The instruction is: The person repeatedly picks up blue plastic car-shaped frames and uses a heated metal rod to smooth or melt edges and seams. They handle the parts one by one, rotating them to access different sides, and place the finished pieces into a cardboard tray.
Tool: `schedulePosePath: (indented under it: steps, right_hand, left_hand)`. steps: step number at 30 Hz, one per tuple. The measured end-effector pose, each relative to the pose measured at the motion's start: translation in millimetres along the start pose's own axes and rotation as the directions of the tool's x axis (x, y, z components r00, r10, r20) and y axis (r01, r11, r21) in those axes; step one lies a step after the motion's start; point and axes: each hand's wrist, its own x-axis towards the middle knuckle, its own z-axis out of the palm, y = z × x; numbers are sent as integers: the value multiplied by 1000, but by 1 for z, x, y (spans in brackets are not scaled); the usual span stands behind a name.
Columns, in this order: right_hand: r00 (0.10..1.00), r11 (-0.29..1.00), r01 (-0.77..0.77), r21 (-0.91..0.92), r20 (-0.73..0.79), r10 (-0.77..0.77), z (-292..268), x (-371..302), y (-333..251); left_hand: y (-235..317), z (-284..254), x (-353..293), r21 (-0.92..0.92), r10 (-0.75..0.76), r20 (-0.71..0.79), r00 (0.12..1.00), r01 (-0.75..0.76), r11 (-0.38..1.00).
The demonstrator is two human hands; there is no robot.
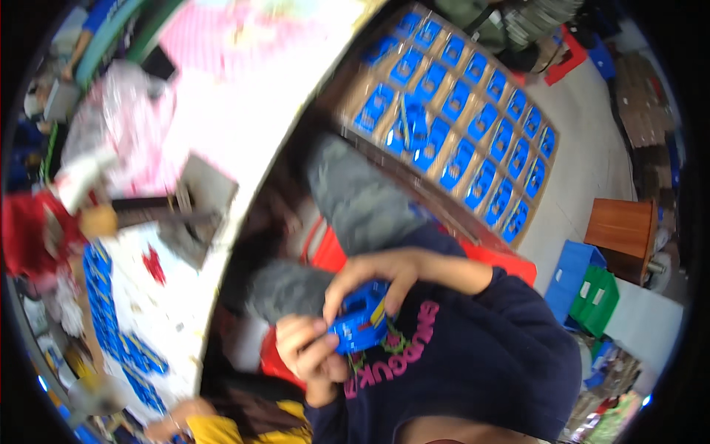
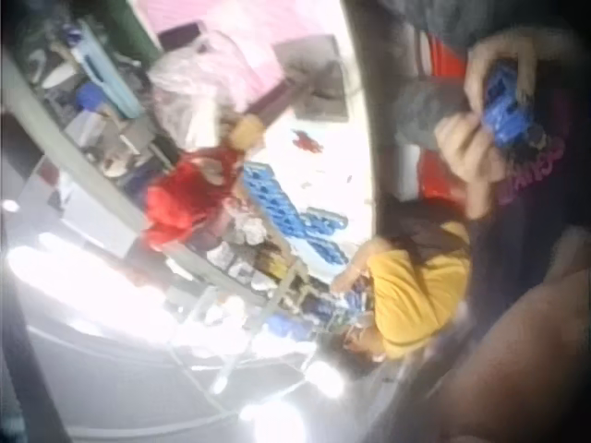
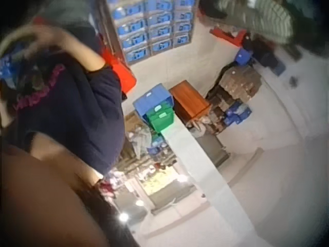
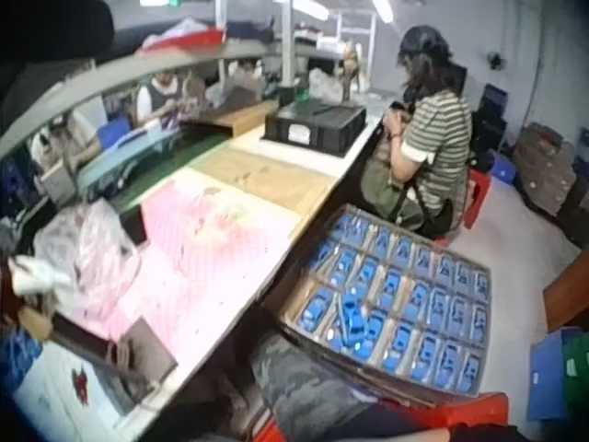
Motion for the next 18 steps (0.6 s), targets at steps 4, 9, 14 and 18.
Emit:
schedulePosePath:
  steps: [4,9,14,18]
  right_hand:
    - [999,989,-37,146,-11,39,-2,-8,17]
    - [1000,919,11,394,-24,-2,-6,-20,28]
    - [998,881,34,473,-68,-2,-4,-22,30]
    - [994,834,106,542,-93,-66,-1,-24,34]
  left_hand:
    - [-7,5,2,-3,18,9,1000,-18,1000]
    - [-18,16,7,4,181,24,983,-181,983]
    - [-14,15,15,44,203,57,978,-205,978]
    - [-6,24,13,93,105,29,994,-107,990]
